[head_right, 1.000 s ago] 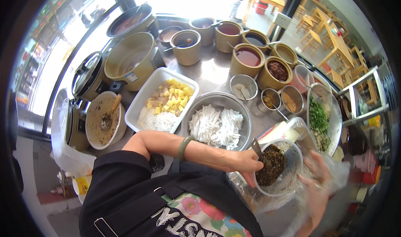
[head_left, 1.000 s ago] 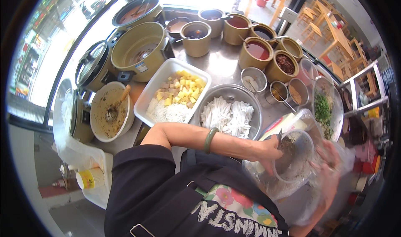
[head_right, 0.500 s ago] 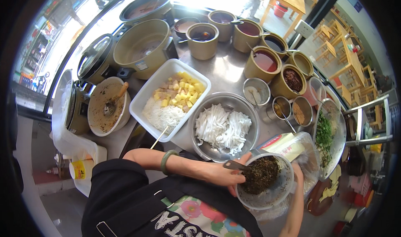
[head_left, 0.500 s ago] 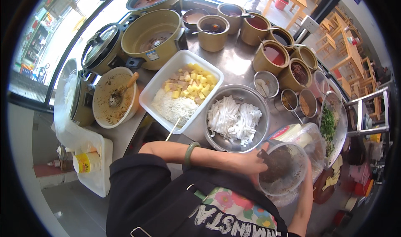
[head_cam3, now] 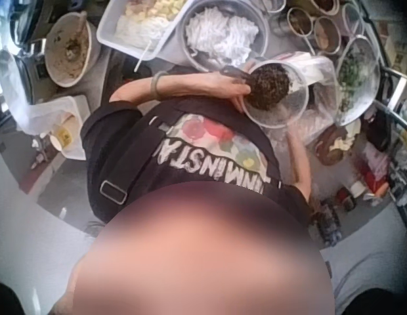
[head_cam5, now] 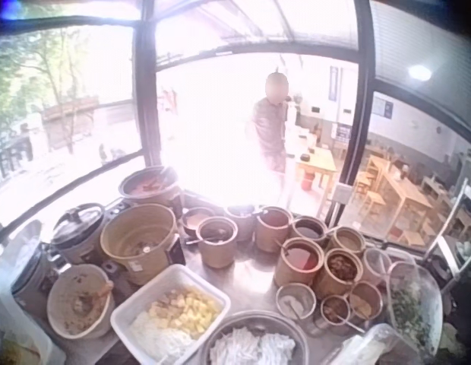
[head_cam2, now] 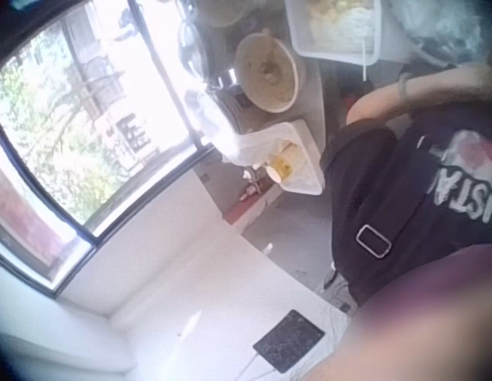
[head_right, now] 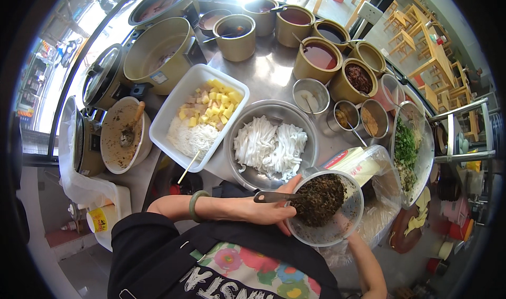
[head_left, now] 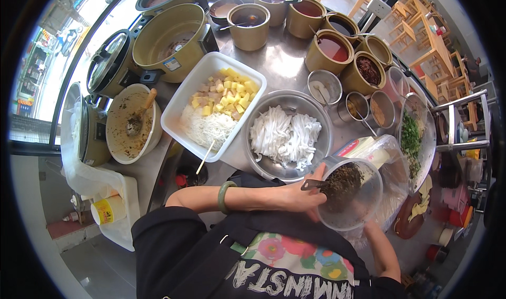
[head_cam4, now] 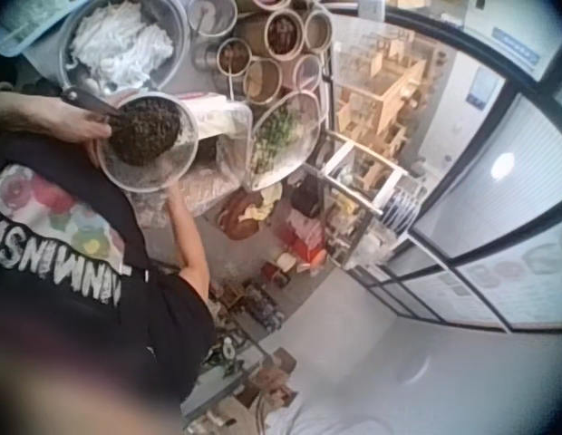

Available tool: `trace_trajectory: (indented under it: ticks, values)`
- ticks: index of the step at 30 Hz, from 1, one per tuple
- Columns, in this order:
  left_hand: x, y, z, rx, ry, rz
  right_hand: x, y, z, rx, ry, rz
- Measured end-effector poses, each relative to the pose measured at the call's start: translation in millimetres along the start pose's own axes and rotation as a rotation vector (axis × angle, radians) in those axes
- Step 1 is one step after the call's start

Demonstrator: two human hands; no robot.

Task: The person unpacks a package of flat rice noodles and places them into a bowl. They add chopped herbs, then ladle multiple sauces and condiments from containers onto the noodles. Finally, they sprinkle crushed peanuts and additional herbs over the dish.

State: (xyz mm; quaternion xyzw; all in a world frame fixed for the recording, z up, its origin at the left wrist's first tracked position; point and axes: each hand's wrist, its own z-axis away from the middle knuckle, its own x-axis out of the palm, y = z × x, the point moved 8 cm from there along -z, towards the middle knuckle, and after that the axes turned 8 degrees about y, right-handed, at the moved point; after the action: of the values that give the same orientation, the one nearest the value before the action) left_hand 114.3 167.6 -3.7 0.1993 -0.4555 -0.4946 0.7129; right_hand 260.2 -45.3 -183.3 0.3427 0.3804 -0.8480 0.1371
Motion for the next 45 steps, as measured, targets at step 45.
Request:
trace_trajectory:
  ticks: [45]
  values:
    - [89,79,-56,-0.322,-0.172,-0.146,-229,-173,129,0.006,0.758,-0.561]
